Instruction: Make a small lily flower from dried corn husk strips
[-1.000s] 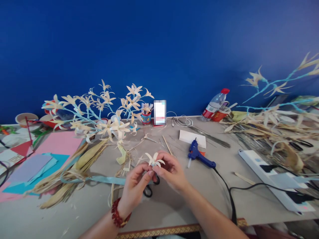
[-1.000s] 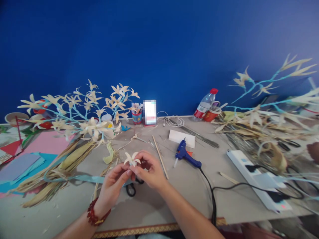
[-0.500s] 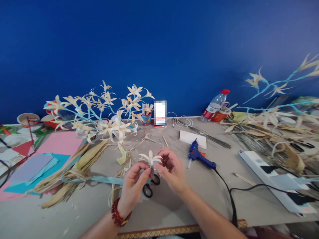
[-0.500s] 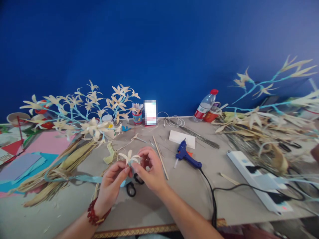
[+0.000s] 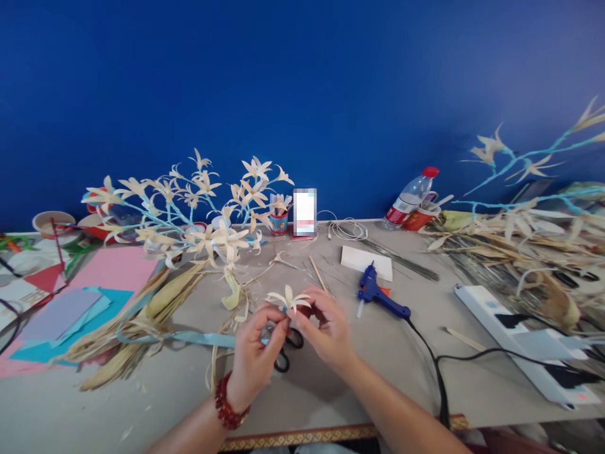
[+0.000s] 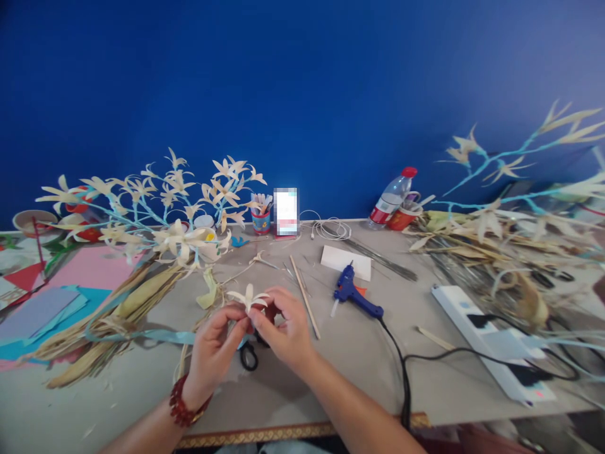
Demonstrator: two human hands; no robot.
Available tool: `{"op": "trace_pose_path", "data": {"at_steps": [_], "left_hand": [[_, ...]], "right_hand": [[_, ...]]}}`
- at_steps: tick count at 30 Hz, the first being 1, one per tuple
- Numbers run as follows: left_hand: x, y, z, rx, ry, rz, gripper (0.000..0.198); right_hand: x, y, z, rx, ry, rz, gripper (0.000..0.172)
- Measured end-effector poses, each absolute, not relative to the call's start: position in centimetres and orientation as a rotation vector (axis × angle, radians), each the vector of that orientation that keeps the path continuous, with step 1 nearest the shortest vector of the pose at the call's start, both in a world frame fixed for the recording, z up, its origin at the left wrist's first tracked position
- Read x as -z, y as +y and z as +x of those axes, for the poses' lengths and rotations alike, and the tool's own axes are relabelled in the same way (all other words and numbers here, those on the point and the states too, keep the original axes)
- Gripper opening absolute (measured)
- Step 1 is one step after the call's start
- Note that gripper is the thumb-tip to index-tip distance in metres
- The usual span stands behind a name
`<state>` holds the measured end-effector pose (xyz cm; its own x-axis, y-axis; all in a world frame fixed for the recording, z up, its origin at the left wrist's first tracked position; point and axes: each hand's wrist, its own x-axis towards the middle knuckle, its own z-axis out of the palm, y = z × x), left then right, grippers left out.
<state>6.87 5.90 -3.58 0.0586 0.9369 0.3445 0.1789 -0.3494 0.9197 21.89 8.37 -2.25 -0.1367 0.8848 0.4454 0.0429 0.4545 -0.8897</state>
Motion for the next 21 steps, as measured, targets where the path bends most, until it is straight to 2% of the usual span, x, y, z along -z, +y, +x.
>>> {"op": "trace_pose_path", "data": {"at_steps": [21], "left_hand": [[2.76,5.7,6.79,-1.394,1.213,1.905,0.01]], "right_hand": [[1.86,8.32,21.86,-0.915,-1.536,-0.849,0.011]]}}
